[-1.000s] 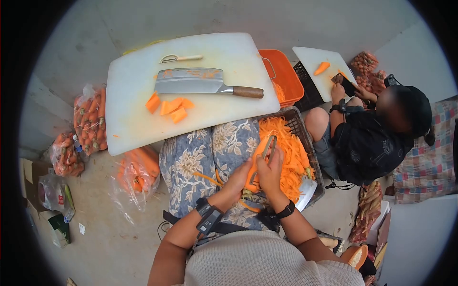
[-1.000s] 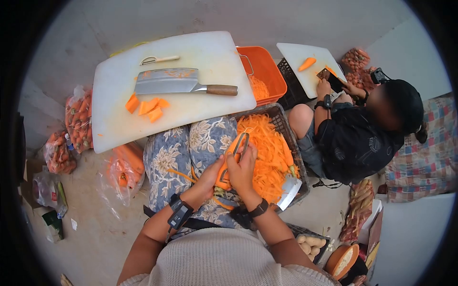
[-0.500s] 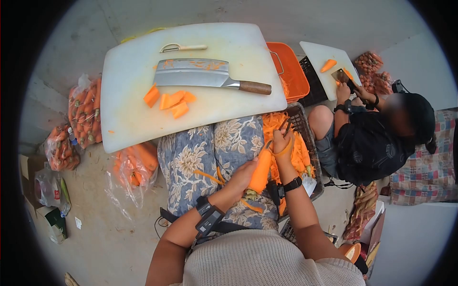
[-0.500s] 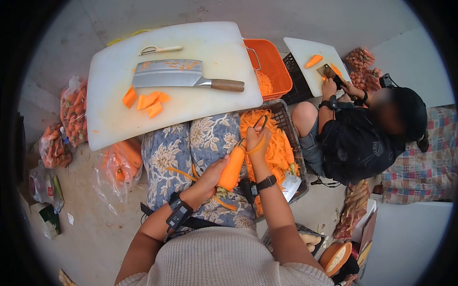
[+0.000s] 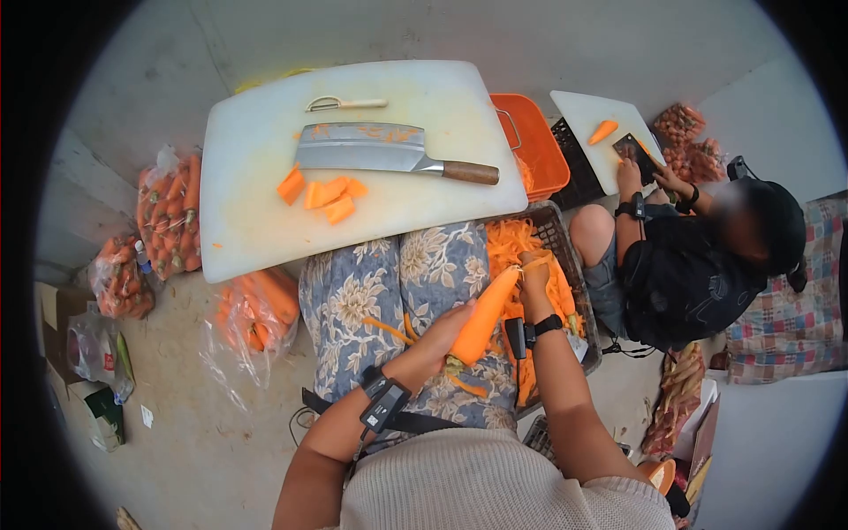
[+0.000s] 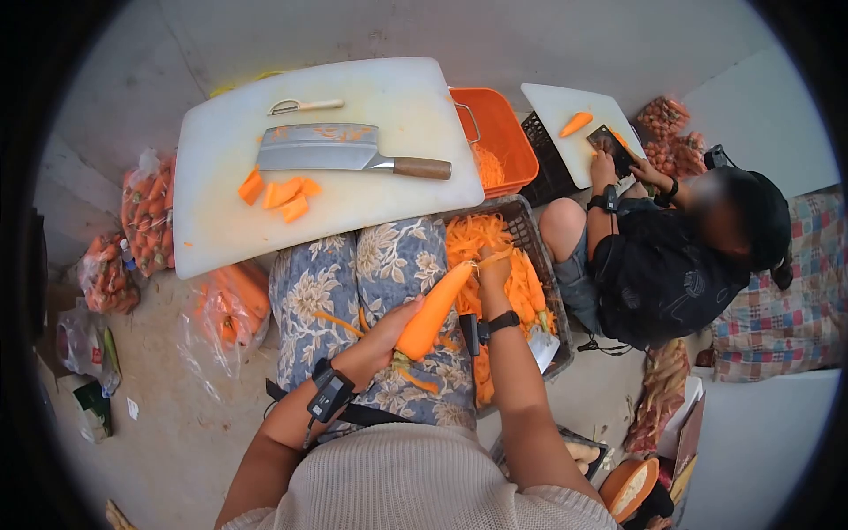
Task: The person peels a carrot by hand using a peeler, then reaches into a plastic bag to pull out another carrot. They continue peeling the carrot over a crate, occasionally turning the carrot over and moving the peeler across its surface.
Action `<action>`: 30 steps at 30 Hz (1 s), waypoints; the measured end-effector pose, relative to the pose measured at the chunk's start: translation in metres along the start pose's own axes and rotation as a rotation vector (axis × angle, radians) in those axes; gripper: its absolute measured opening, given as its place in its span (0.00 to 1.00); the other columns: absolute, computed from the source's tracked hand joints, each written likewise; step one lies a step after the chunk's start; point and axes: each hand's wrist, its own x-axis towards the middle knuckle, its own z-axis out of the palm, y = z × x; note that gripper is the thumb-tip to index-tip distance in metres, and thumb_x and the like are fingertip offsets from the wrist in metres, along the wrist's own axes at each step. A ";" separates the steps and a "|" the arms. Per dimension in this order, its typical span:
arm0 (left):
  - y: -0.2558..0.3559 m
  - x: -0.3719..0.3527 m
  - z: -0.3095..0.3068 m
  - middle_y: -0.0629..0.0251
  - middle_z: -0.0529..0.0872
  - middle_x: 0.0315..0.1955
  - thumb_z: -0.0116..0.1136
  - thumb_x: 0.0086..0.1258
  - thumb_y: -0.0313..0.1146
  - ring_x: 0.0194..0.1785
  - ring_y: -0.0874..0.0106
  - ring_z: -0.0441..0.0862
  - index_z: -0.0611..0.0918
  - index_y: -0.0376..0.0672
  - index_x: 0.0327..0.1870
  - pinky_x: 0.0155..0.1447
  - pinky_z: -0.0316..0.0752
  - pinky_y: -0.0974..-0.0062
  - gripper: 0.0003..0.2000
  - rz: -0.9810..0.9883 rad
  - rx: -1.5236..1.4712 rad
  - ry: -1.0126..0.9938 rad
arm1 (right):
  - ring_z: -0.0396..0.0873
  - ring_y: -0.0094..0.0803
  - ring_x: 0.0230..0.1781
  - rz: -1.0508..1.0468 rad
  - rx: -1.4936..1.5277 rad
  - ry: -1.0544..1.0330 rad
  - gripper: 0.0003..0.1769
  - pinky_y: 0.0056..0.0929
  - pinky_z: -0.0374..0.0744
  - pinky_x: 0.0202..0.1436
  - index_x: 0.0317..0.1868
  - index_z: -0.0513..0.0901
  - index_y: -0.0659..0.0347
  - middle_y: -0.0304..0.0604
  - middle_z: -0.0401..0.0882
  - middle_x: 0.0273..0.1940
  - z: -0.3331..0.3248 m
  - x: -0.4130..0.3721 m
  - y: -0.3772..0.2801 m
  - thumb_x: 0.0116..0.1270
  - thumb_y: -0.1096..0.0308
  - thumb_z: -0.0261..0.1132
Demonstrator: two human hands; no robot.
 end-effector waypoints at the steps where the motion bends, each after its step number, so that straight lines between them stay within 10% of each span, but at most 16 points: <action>1: 0.001 0.001 -0.004 0.58 0.80 0.29 0.39 0.70 0.53 0.26 0.71 0.80 0.71 0.39 0.47 0.21 0.75 0.76 0.23 -0.040 0.007 -0.037 | 0.72 0.29 0.22 0.177 0.170 -0.045 0.12 0.30 0.78 0.27 0.35 0.75 0.63 0.40 0.74 0.30 -0.005 -0.006 0.003 0.56 0.63 0.56; 8: -0.004 0.004 -0.002 0.57 0.81 0.30 0.34 0.71 0.54 0.32 0.69 0.82 0.70 0.40 0.51 0.25 0.76 0.75 0.24 -0.036 -0.156 -0.027 | 0.69 0.26 0.29 0.236 0.276 -0.115 0.12 0.27 0.79 0.33 0.39 0.70 0.59 0.37 0.66 0.34 -0.024 -0.067 0.016 0.58 0.62 0.56; 14: -0.015 0.009 -0.003 0.56 0.80 0.38 0.32 0.73 0.51 0.37 0.69 0.81 0.70 0.42 0.54 0.29 0.77 0.74 0.23 0.039 -0.105 -0.050 | 0.70 0.24 0.38 -0.325 0.185 -0.234 0.19 0.25 0.73 0.47 0.50 0.67 0.64 0.38 0.66 0.39 -0.013 -0.146 -0.027 0.59 0.68 0.56; 17: -0.017 0.010 0.003 0.60 0.79 0.43 0.32 0.73 0.50 0.41 0.69 0.80 0.69 0.42 0.56 0.38 0.77 0.74 0.22 0.050 -0.155 0.041 | 0.62 0.42 0.55 -0.590 0.013 -0.294 0.16 0.35 0.64 0.56 0.42 0.67 0.69 0.54 0.59 0.53 0.003 -0.172 -0.037 0.56 0.70 0.60; 22: -0.013 0.006 0.009 0.64 0.76 0.48 0.30 0.75 0.45 0.50 0.74 0.76 0.68 0.40 0.57 0.50 0.72 0.81 0.21 0.130 -0.021 0.079 | 0.60 0.49 0.55 -0.805 -0.328 -0.177 0.18 0.41 0.60 0.59 0.40 0.66 0.73 0.55 0.61 0.50 0.016 -0.172 -0.042 0.55 0.69 0.61; 30: -0.020 0.019 -0.002 0.61 0.78 0.41 0.30 0.75 0.46 0.38 0.73 0.80 0.68 0.38 0.55 0.36 0.77 0.79 0.22 0.159 0.131 0.076 | 0.62 0.48 0.50 -0.774 -0.339 -0.051 0.16 0.39 0.61 0.56 0.37 0.67 0.71 0.53 0.65 0.41 0.020 -0.136 -0.038 0.55 0.68 0.61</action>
